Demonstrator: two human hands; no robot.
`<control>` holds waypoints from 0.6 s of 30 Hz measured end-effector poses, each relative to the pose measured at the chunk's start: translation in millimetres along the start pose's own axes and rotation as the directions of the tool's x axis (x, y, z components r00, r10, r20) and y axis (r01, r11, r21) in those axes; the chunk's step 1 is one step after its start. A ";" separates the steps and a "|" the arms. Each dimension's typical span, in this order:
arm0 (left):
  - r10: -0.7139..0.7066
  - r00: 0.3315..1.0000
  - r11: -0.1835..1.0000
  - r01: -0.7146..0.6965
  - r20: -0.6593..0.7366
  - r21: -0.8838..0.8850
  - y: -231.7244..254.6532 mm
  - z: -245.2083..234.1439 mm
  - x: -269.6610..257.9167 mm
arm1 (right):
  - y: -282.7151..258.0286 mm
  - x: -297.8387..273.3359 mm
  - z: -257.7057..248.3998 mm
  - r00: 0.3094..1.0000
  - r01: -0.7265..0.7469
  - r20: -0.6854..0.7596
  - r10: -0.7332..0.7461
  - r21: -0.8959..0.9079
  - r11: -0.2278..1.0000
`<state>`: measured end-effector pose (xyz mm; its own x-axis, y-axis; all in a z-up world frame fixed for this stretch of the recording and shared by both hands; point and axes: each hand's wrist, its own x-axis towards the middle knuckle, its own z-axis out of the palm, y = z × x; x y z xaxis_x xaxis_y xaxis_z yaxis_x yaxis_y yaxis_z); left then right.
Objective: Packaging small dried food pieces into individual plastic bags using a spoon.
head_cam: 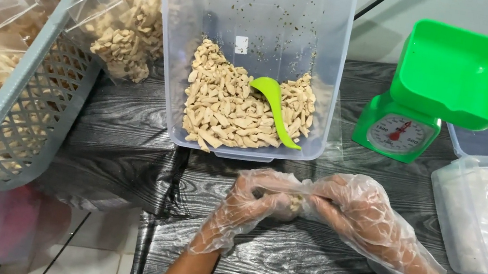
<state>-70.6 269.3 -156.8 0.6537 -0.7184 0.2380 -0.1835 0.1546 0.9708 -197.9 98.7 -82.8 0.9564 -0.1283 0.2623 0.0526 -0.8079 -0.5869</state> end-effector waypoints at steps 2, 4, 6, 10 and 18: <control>-0.008 0.998 0.988 0.018 0.069 -0.156 5.6 -11.1 4.8 | -1.4 0.9 0.3 0.988 0.115 -0.101 -0.117 -0.025 0.993; -0.003 1.000 0.983 0.009 0.030 -0.181 15.4 -12.1 4.1 | -2.3 1.8 0.5 0.973 0.173 -0.150 -0.177 -0.042 0.984; -0.002 1.000 0.979 0.000 -0.008 -0.205 15.4 -13.2 3.9 | -2.8 1.5 1.4 0.952 0.227 -0.198 -0.235 -0.061 0.972; 0.128 0.991 0.964 -0.134 -0.043 -0.230 -2.9 -13.2 4.8 | 1.8 -1.5 -0.1 0.967 0.176 -0.175 -0.188 -0.078 0.981; 0.207 0.976 0.974 -0.212 -0.062 -0.077 12.9 -18.8 6.5 | -19.9 12.0 -10.9 0.993 0.031 -0.120 -0.005 0.211 0.977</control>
<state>-54.9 279.4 -142.2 0.6457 -0.6271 0.4356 -0.2608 0.3550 0.8977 -190.6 106.9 -59.7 0.9146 -0.1924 0.3557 0.1414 -0.6719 -0.7270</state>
